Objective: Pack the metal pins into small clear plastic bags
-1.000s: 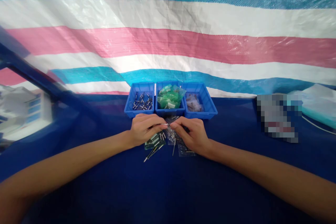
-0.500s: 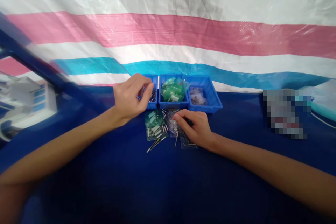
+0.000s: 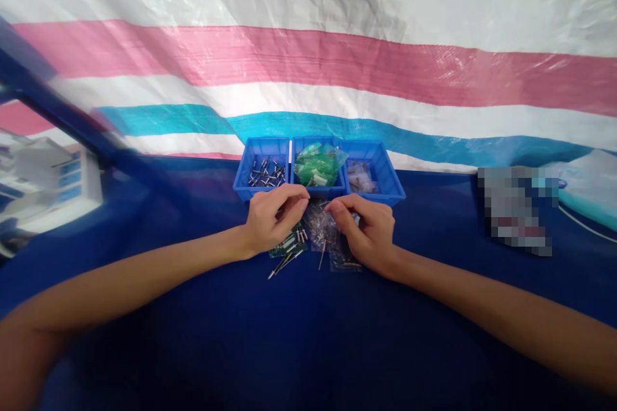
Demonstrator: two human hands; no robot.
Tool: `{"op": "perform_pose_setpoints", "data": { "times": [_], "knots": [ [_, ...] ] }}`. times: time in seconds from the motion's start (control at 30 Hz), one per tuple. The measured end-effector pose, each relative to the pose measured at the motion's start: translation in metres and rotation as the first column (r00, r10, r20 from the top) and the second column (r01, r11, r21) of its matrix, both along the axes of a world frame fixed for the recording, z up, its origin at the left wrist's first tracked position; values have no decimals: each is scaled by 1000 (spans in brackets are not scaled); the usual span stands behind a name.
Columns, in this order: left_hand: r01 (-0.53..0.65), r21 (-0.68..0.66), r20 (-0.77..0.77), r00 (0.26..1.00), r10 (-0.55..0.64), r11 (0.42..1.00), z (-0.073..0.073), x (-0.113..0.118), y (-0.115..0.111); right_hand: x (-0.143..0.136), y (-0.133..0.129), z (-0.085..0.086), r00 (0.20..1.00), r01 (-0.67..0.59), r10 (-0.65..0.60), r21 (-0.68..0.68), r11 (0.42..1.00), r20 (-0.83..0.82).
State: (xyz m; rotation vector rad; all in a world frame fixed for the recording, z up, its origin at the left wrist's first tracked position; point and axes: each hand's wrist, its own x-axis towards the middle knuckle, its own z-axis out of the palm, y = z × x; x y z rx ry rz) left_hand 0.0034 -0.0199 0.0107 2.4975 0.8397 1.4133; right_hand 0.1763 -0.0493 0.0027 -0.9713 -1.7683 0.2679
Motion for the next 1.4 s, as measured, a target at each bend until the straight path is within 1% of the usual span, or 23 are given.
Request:
{"op": "perform_pose_setpoints", "data": {
  "times": [0.07, 0.1, 0.13, 0.17, 0.2, 0.23, 0.3, 0.33, 0.37, 0.4, 0.43, 0.7, 0.9, 0.97, 1.03, 1.1, 1.13, 1.2, 1.23, 1.27, 1.3, 1.33, 1.4],
  "knots": [
    [18, -27, -10, 1000, -19, 999, -4, -2, 4, 0, 4, 8, 1000, 17, -17, -18, 1000, 10],
    [18, -47, 4, 1000, -18, 999, -5, -3, 6, 0, 7, 12, 999, 24, -23, -19, 1000, 43],
    [20, -68, 16, 1000, -19, 997, -5, -4, 7, 1, 10, 16, 993, 34, -31, -25, 999, 110],
    [21, -89, 30, 999, -18, 996, -6, -4, 8, 2, 13, 20, 976, 46, -41, -19, 999, 213],
    [24, -102, 39, 999, -20, 994, -6, -4, 8, 3, 15, 24, 935, 55, -49, -8, 998, 351],
    [28, -110, 40, 999, -24, 994, -6, -4, 8, 5, 16, 27, 864, 83, -76, 8, 997, 498],
    [34, -110, 38, 999, -30, 993, -6, -4, 7, 9, 18, 31, 669, 158, -137, 40, 987, 730],
    [36, -104, 37, 999, -33, 994, -7, -4, 7, 11, 18, 32, 579, 190, -154, 52, 980, 801],
    [39, -95, 36, 999, -35, 995, -7, -4, 7, 13, 17, 33, 513, 211, -160, 57, 976, 844],
    [41, -89, 36, 999, -38, 995, -7, -4, 7, 15, 17, 33, 472, 216, -155, 57, 975, 868],
    [45, -85, 30, 999, -43, 995, -7, -5, 7, 17, 16, 33, 453, 211, -144, 51, 976, 880],
    [63, -91, -5, 998, -64, 994, -6, -6, 8, 20, 12, 31, 413, 134, 23, -86, 987, 910],
    [81, -87, -3, 997, -82, 993, -6, -6, 8, 20, 14, 22, 434, 64, 36, -71, 995, 900],
    [78, -86, -5, 997, -78, 993, -6, -6, 8, 19, 15, 22, 448, 65, 27, -63, 996, 893],
    [75, -88, -9, 997, -76, 993, -6, -6, 8, 15, 16, 24, 489, 96, -12, -40, 995, 872],
    [74, -95, -11, 997, -75, 993, -6, -7, 8, 11, 14, 28, 577, 138, -61, -24, 990, 814],
    [72, -99, -7, 997, -73, 993, -6, -7, 8, 8, 13, 30, 646, 153, -81, -25, 988, 759],
    [60, -109, 14, 998, -59, 992, -5, -6, 8, 4, 9, 33, 819, 124, -78, -42, 991, 568],
    [54, -114, 23, 998, -51, 992, -5, -6, 8, 2, 7, 32, 895, 89, -60, -46, 995, 442],
    [47, -116, 31, 999, -44, 992, -5, -5, 8, 0, 6, 30, 948, 48, -33, -38, 998, 317],
    [41, -116, 33, 999, -38, 992, -4, -5, 8, -1, 5, 27, 979, 10, -5, -24, 1000, 205],
    [37, -114, 26, 999, -34, 993, -4, -4, 8, -2, 4, 23, 992, -25, 27, -18, 1000, 122],
    [40, -97, -12, 999, -41, 995, -4, -3, 10, -3, 4, 11, 996, -86, 87, -40, 995, 19]
  ]
}}
